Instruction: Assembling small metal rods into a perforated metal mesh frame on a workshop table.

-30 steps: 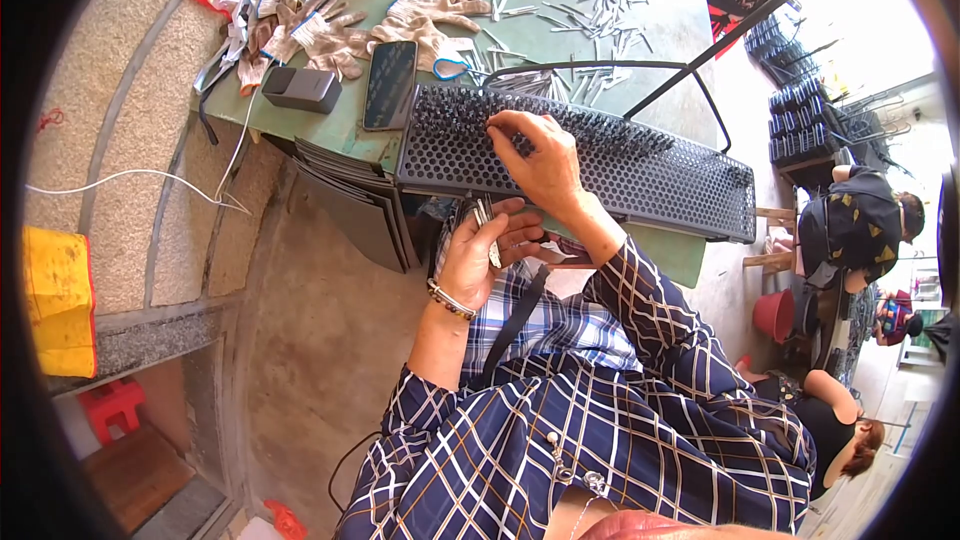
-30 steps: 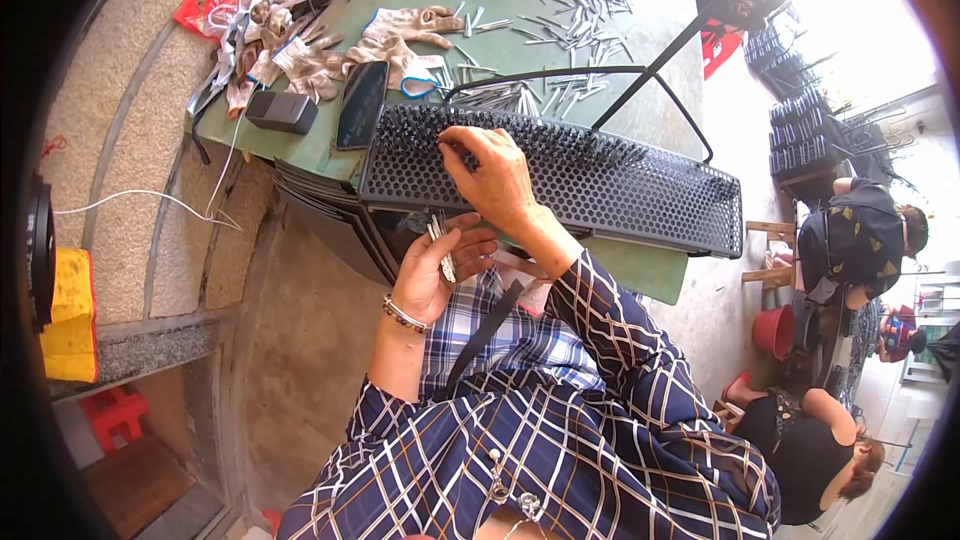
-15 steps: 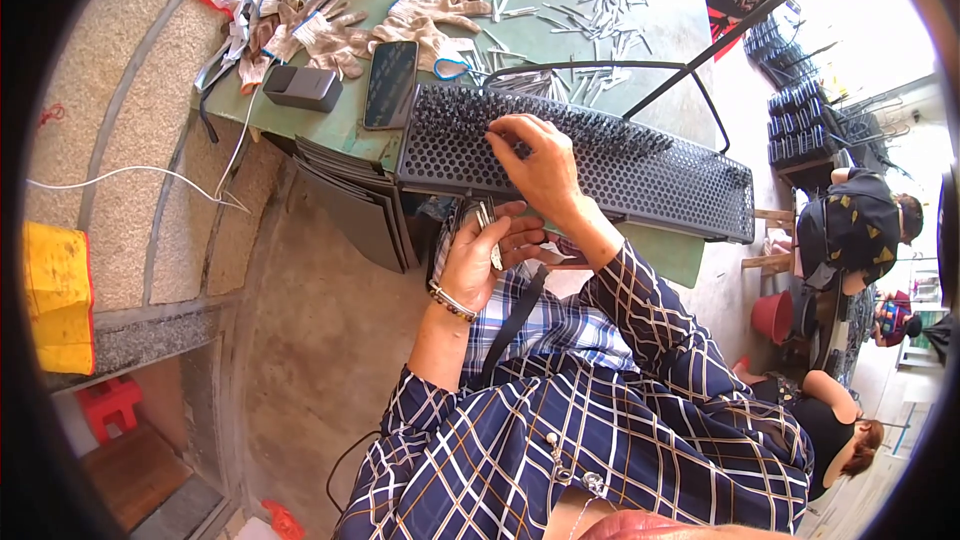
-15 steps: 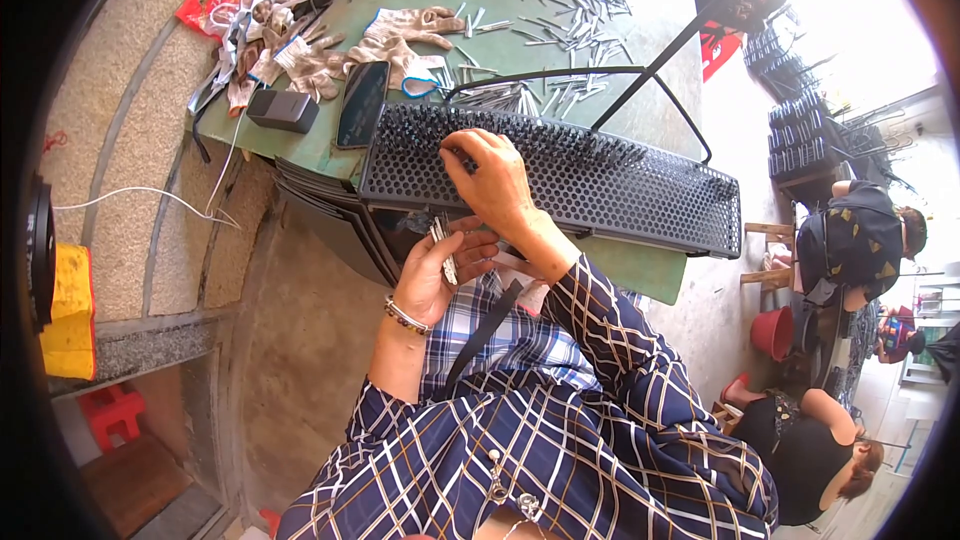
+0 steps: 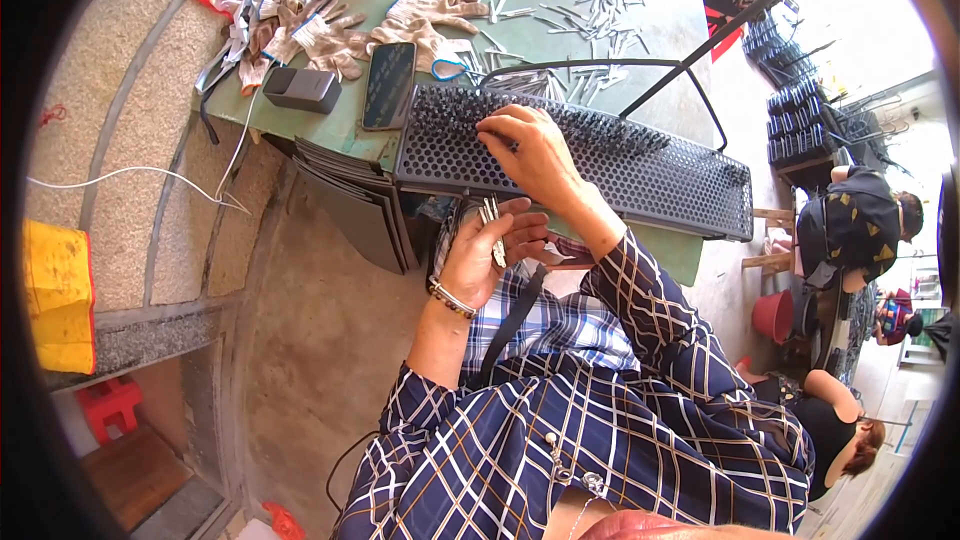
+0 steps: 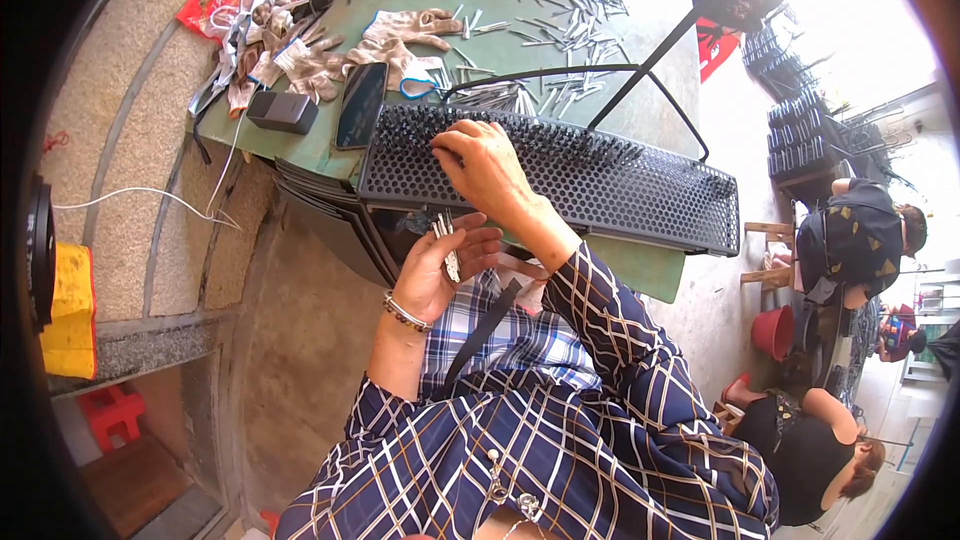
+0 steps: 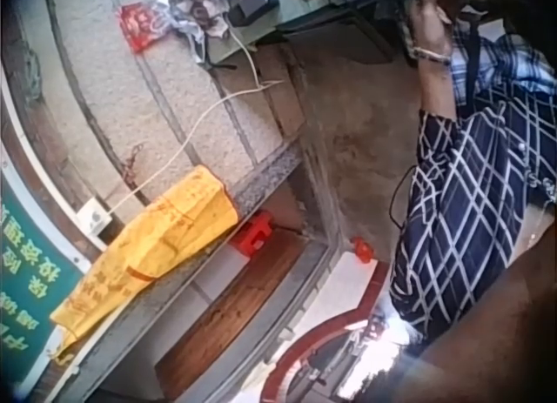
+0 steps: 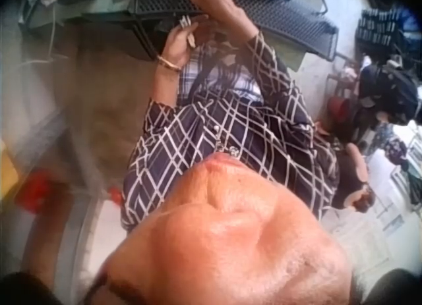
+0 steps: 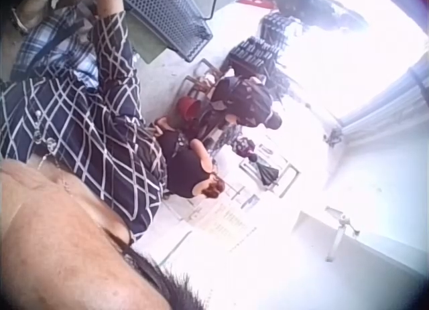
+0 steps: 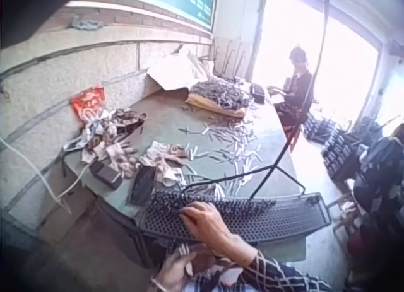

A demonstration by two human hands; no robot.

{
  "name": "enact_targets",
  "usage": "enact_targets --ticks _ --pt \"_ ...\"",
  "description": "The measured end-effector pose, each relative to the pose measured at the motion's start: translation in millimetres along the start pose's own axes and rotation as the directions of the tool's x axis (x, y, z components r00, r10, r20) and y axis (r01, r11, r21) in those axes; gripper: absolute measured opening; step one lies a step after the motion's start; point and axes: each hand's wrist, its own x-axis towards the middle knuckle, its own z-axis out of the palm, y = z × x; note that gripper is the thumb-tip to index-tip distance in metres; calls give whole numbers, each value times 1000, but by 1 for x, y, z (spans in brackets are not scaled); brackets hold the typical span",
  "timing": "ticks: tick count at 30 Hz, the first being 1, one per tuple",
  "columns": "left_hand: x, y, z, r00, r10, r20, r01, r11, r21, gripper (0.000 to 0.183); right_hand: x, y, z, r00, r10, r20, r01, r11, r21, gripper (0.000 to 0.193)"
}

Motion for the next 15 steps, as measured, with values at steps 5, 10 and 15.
enact_targets --ticks 5,10,15 --pt "-1 -1 -1 999 10 -40 -10 1000 10 35 2 1 5 998 -25 -66 24 1000 -12 13" --pt "1 3 -5 1000 20 8 -20 1000 3 37 -2 6 2 996 -20 -88 17 999 -38 12" --pt "-1 9 1 1000 -1 16 1 1000 -4 37 -4 4 -5 993 17 -121 -17 1000 0 13"
